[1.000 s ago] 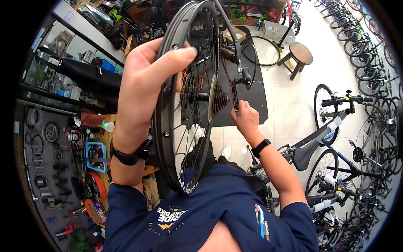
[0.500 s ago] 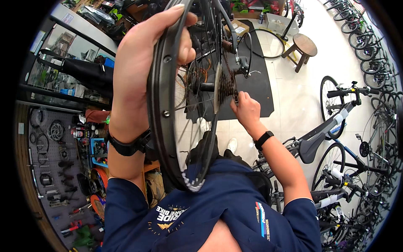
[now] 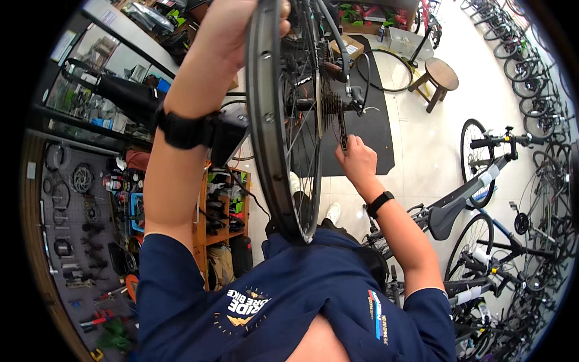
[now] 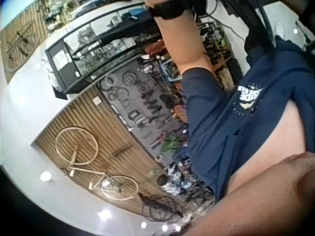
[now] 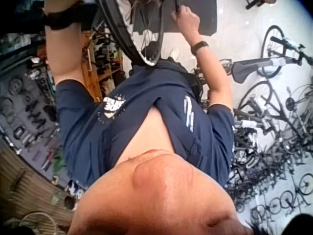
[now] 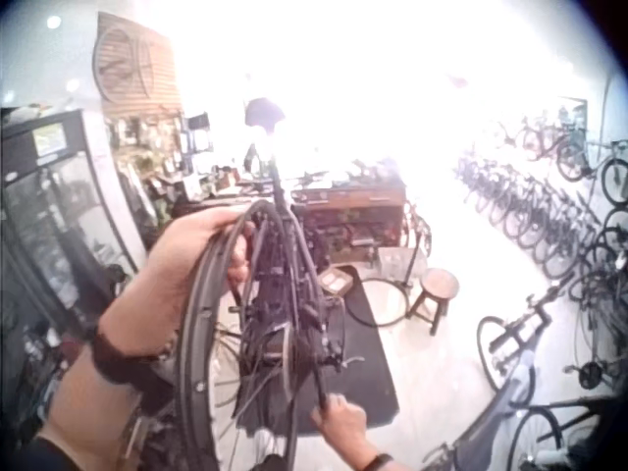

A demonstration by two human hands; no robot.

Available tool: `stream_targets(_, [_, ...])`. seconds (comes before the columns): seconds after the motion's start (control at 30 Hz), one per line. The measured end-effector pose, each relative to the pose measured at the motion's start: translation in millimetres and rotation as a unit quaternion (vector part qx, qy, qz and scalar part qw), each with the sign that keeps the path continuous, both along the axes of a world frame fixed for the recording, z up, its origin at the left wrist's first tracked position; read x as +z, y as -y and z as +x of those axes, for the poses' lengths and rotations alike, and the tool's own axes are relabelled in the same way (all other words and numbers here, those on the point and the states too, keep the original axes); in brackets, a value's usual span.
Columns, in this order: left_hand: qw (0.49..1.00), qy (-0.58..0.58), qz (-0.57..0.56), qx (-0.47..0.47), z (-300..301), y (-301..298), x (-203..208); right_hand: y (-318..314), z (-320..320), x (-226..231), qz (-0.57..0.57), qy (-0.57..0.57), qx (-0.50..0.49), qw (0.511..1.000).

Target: The person handles a bicycle wheel, spins it, and works on the hub and cassette area with their hands.

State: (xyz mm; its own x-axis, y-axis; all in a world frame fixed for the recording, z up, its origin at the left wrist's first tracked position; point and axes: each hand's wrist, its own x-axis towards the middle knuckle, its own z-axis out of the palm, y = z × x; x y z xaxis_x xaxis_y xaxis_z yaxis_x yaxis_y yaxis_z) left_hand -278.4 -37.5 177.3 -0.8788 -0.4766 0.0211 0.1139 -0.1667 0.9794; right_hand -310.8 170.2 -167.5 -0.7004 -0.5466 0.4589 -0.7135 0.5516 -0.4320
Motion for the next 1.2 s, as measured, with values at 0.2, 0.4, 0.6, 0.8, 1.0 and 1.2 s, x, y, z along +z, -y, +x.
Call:
stream_targets(0.2, [0.983,-0.039,0.043,-0.172,-27,29,-14,2,2,8,0.023,0.057,-0.009,0.998])
stream_targets(0.4, [0.983,-0.077,0.048,-0.157,-50,40,-19,-2,0,8,0.015,-0.001,0.012,1.000])
stream_targets(0.6, [0.990,-0.065,-0.025,-0.125,-63,47,-26,-6,-6,-9,0.048,-0.027,0.044,0.997])
stream_targets(0.8, [0.988,-0.067,0.014,-0.140,-74,50,-27,-7,-3,13,0.010,0.132,0.011,0.991])
stream_targets(1.0, [0.976,-0.045,-0.118,-0.176,-54,59,-17,0,6,38,-0.019,0.059,0.071,0.996])
stream_targets(1.2, [0.947,-0.107,-0.246,-0.175,-9,79,-24,3,6,35,0.075,0.108,-0.005,0.991])
